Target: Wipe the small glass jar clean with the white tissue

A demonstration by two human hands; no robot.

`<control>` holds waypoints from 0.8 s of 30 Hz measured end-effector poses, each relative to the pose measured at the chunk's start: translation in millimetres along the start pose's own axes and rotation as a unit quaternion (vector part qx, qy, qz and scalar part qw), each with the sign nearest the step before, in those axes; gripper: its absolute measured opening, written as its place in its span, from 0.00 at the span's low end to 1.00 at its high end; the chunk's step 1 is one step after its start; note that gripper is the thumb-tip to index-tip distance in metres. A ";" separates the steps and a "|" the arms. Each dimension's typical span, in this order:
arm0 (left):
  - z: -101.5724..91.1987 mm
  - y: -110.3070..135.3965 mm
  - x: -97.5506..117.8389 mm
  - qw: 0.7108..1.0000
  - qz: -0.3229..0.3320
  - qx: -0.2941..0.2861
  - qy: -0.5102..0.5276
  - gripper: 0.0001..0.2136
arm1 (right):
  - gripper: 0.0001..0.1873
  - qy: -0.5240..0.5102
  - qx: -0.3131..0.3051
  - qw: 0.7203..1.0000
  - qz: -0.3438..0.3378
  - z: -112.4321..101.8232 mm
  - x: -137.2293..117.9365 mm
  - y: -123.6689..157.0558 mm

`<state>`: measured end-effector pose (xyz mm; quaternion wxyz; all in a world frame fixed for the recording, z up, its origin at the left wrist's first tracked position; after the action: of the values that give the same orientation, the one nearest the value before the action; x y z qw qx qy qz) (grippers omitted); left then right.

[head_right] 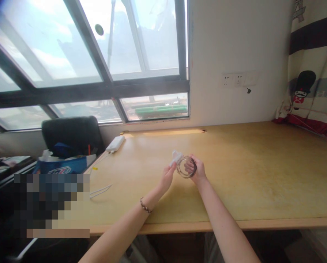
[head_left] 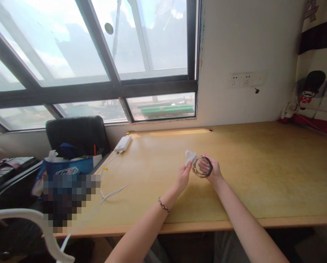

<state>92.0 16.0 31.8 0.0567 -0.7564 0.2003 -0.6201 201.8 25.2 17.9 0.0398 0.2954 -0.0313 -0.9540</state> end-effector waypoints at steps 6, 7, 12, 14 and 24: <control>1.5 -0.7 3.8 0.999 0.010 -0.025 0.036 0.26 | 0.07 0.008 -0.076 0.995 0.060 11.3 8.4 3.3; 2.0 -1.1 3.8 0.999 0.010 -0.029 0.039 0.27 | 0.07 0.021 -0.066 0.997 0.046 9.9 6.6 2.9; 3.2 -1.7 2.3 0.997 -0.008 -0.042 0.058 0.26 | 0.09 0.121 0.018 0.985 -0.125 2.1 -11.9 3.1; 2.6 -1.2 2.4 0.997 -0.019 -0.038 0.068 0.26 | 0.10 0.172 0.048 0.963 -0.202 1.6 -19.5 7.5; -3.6 -1.1 -8.9 0.996 -0.048 0.005 0.073 0.22 | 0.10 0.536 0.033 0.757 -0.373 31.7 -27.4 39.0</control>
<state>87.5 21.0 24.8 0.0157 -0.7174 0.1645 -0.6768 208.6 -9.9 62.6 -0.3190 0.7478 0.0765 -0.5773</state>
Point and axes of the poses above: each hand's wrist, its own y-axis away from the middle knuckle, its own z-axis out of the palm, x = y × z, the point moved 7 cm from there along -y, towards the middle knuckle, and after that the axes turned 8 degrees about -y, right-handed, at the moved point
